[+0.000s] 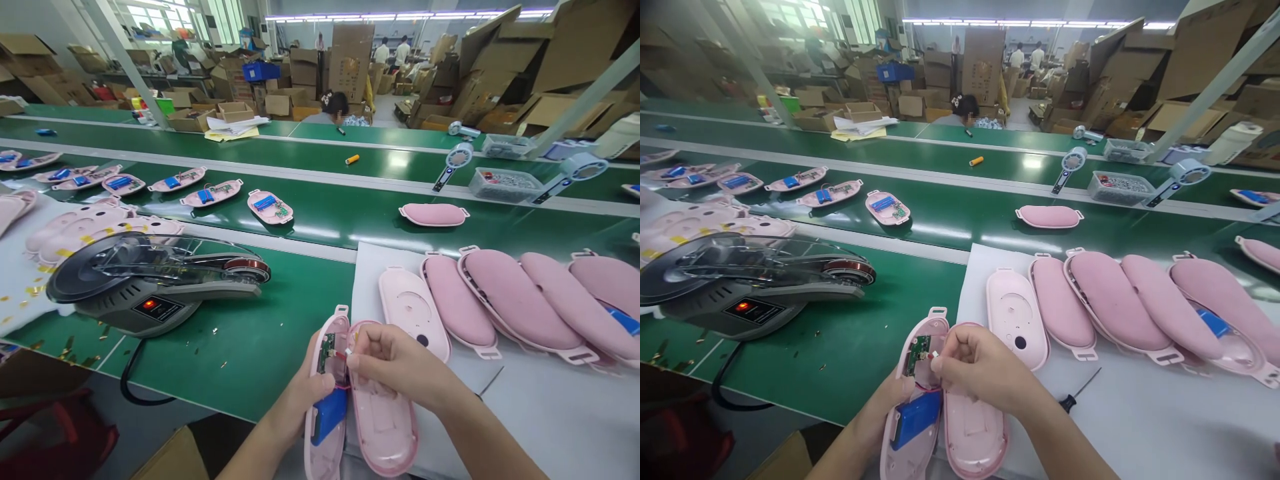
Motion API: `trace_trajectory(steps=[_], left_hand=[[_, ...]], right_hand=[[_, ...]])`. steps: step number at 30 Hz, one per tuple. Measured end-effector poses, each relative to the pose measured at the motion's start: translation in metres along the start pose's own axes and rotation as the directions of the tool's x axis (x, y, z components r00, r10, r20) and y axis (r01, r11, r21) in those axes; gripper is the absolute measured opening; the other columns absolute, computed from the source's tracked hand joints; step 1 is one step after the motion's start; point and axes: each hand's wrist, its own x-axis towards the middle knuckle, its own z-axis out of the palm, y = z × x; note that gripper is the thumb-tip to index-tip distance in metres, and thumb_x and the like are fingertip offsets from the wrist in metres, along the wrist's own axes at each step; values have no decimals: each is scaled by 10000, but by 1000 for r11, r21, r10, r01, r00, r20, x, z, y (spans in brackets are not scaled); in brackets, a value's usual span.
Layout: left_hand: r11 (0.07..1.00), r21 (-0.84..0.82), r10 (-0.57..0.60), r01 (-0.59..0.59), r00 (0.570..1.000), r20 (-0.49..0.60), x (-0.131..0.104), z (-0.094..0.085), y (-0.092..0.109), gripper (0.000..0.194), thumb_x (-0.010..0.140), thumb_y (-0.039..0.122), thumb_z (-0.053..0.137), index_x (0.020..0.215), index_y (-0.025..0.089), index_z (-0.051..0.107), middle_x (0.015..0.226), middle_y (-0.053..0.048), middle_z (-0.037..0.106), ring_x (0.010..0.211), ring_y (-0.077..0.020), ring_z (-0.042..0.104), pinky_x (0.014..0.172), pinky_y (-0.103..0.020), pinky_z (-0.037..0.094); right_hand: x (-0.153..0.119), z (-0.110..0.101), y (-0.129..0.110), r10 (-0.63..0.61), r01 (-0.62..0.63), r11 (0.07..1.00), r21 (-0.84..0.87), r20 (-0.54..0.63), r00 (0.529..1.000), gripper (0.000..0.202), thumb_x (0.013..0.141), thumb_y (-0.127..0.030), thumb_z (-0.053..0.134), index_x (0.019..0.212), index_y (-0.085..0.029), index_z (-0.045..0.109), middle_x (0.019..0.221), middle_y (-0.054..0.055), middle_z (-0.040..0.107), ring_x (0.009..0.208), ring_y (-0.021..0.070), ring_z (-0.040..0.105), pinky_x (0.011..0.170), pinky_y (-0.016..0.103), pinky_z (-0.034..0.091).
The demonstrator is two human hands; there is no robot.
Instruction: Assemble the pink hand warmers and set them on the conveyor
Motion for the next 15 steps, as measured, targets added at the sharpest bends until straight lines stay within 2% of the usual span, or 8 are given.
trace_trajectory(steps=[2, 5, 9, 15], left_hand=[[999, 34, 14, -13, 1000, -5, 0, 3, 1, 915, 723, 396, 723, 1476, 281, 216, 1351, -102, 544, 1235, -353, 505, 1068, -493, 316], [996, 82, 46, -45, 999, -10, 1, 5, 1, 851, 734, 394, 723, 1448, 270, 277, 1377, -94, 523, 1294, -332, 448, 1112, -464, 262], [990, 126, 72, -70, 997, -13, 1, 6, -1, 833, 725, 418, 727, 1426, 269, 303, 1384, -97, 515, 1316, -346, 415, 1116, -488, 255], [980, 183, 84, -82, 996, -4, 1, 7, 0, 811, 739, 426, 705, 1426, 266, 305, 1367, -98, 517, 1307, -342, 419, 1119, -491, 244]], right_hand=[[-1, 3, -5, 7, -10, 993, -114, -29, 1000, 192, 797, -251, 603, 654, -181, 495, 644, -43, 535, 553, 67, 458, 477, 179, 325], [-3, 8, -11, 25, -27, 970, -243, -12, 1000, 140, 798, -225, 550, 668, -173, 555, 650, -32, 549, 577, 83, 473, 519, 203, 354], [-4, 12, -13, -30, 16, 952, -306, -42, 999, 177, 797, -176, 444, 660, -182, 557, 670, -28, 551, 599, 96, 467, 544, 220, 360], [-6, 20, -11, -113, 40, 918, -396, -164, 980, 149, 705, -89, 435, 608, -197, 470, 591, -60, 498, 552, 85, 420, 512, 201, 324]])
